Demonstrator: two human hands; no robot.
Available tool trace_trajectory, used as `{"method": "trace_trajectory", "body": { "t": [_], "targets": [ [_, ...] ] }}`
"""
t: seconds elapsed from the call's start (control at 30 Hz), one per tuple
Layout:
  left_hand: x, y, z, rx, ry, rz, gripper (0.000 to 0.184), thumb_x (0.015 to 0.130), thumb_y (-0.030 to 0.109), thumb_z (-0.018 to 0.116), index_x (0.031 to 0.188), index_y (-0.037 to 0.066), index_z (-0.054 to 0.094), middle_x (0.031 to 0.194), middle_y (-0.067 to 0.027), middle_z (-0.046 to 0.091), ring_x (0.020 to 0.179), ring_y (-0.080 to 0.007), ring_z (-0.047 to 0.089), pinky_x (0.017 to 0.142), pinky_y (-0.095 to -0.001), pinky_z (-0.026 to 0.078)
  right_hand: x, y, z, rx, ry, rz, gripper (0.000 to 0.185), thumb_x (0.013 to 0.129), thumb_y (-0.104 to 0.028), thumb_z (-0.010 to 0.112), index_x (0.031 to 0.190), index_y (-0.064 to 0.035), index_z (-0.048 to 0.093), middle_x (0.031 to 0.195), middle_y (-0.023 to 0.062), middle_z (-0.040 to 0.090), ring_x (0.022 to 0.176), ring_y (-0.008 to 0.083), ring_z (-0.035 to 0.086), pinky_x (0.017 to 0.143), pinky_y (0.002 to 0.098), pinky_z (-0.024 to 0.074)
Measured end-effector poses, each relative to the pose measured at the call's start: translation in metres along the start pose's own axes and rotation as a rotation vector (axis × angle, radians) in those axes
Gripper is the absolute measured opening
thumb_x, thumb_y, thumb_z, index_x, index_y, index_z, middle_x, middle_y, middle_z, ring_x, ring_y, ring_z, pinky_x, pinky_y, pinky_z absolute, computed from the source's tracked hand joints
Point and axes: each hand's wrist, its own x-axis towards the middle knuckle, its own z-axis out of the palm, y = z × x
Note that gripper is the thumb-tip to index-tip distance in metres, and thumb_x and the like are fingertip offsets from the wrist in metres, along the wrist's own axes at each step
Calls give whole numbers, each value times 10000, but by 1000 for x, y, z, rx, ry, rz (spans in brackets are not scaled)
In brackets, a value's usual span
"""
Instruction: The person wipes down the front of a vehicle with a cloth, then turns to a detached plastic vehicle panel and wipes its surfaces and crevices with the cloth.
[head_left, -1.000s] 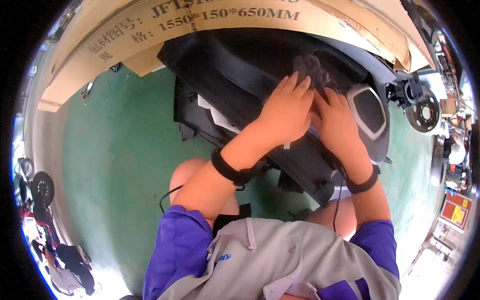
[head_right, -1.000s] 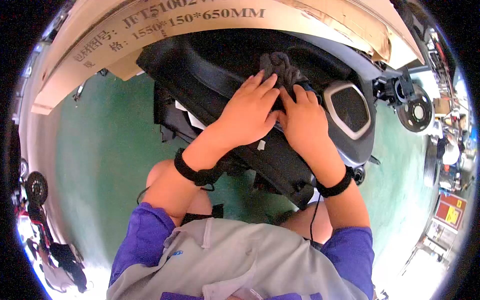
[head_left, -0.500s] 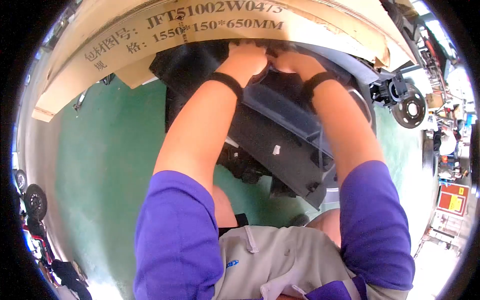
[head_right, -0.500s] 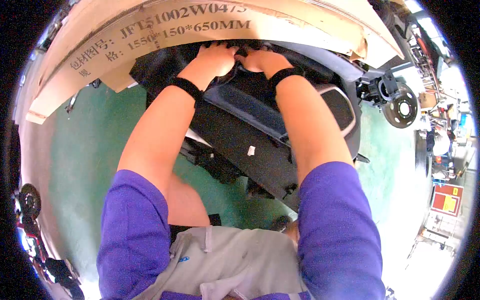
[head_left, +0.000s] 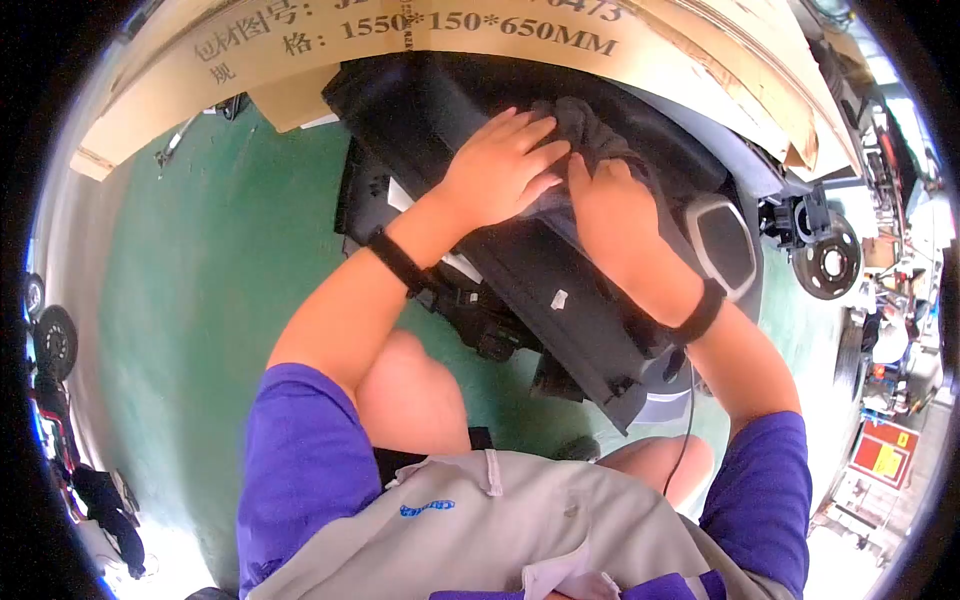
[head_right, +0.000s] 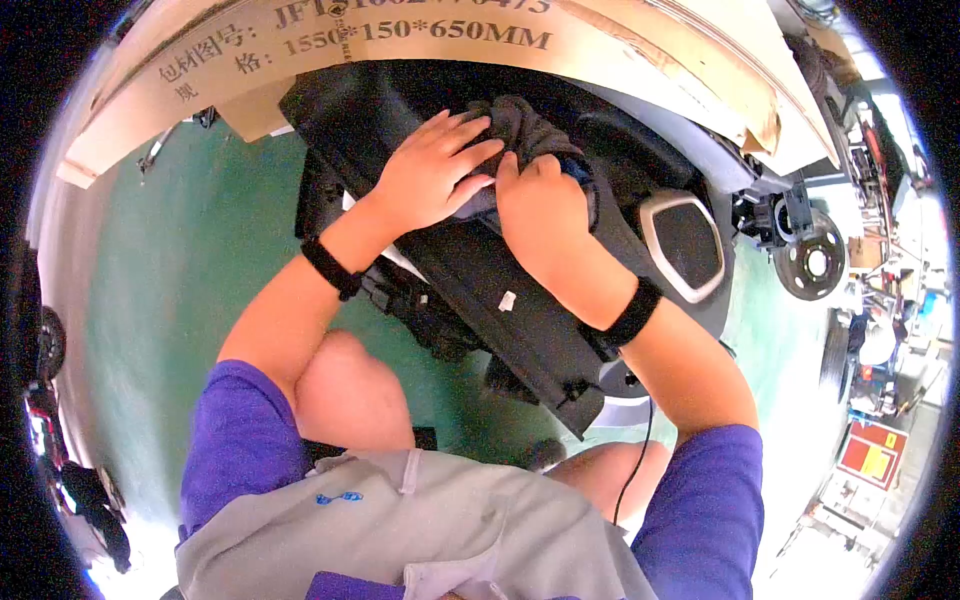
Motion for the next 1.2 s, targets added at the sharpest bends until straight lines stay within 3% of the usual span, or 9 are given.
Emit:
{"method": "trace_trajectory", "body": {
  "t": [0.1,0.2,0.27,0.37,0.63,0.73,0.97,1.17,1.2],
  "targets": [
    [7,-13,-2,83,-34,-108,307,879,258,570,1140,102,615,1266,-143,570,1213,-322,511,1052,-505,372,33,4,9,51,-14,14,296,817,-163,533,1062,-31,633,818,130,679,832,292,641,681,377,551],
    [11,-54,-2,292,-2,-295,286,914,254,498,1148,158,632,1259,-104,596,1223,-275,517,1041,-529,368,87,9,23,466,-223,136,341,952,-311,429,1210,-147,577,1126,223,623,1093,400,572,885,589,470],
    [14,-81,0,268,-1,-432,280,909,200,483,1137,163,641,1222,-114,613,1167,-286,549,981,-488,423,138,8,72,479,-415,192,521,963,-489,311,1421,-261,410,1465,242,337,1316,490,338,1012,705,280],
    [14,-118,14,159,65,-558,275,916,170,475,1137,140,637,1141,-143,636,1051,-349,584,877,-451,483,176,-6,96,479,-442,301,561,965,-530,243,1481,-314,289,1564,190,138,1427,437,126,1074,694,180],
    [6,-106,25,419,11,-353,243,921,161,466,1066,54,630,1115,-155,640,953,-356,633,867,-438,513,119,0,57,387,-177,220,423,952,-423,422,1329,-267,531,1298,202,474,1199,405,471,968,501,452],
    [12,-17,-7,605,-161,-481,273,865,131,492,1071,-28,574,1037,-341,598,776,-347,673,611,-412,571,77,-7,20,451,-90,182,365,922,-372,492,1245,-237,595,1117,193,579,1069,396,560,905,463,493],
    [-26,68,21,792,-321,-296,515,839,110,505,1301,-111,454,1129,-473,507,825,-409,655,592,-385,559,-23,-9,-5,226,118,-10,398,794,-223,663,1190,-226,619,945,92,523,902,279,572,657,379,545],
    [-15,27,0,467,-99,-401,227,830,129,531,992,-26,489,794,-169,582,688,-312,657,543,-370,563,-4,-25,13,80,197,-46,294,822,-190,567,1105,-197,644,900,66,510,875,248,561,611,361,533],
    [-16,17,0,429,-86,-433,228,838,134,524,992,-29,479,816,-190,587,703,-336,653,579,-393,564,9,-31,15,68,207,-62,248,821,-183,542,1047,-173,642,901,66,516,882,245,563,605,358,534]
  ]
}}
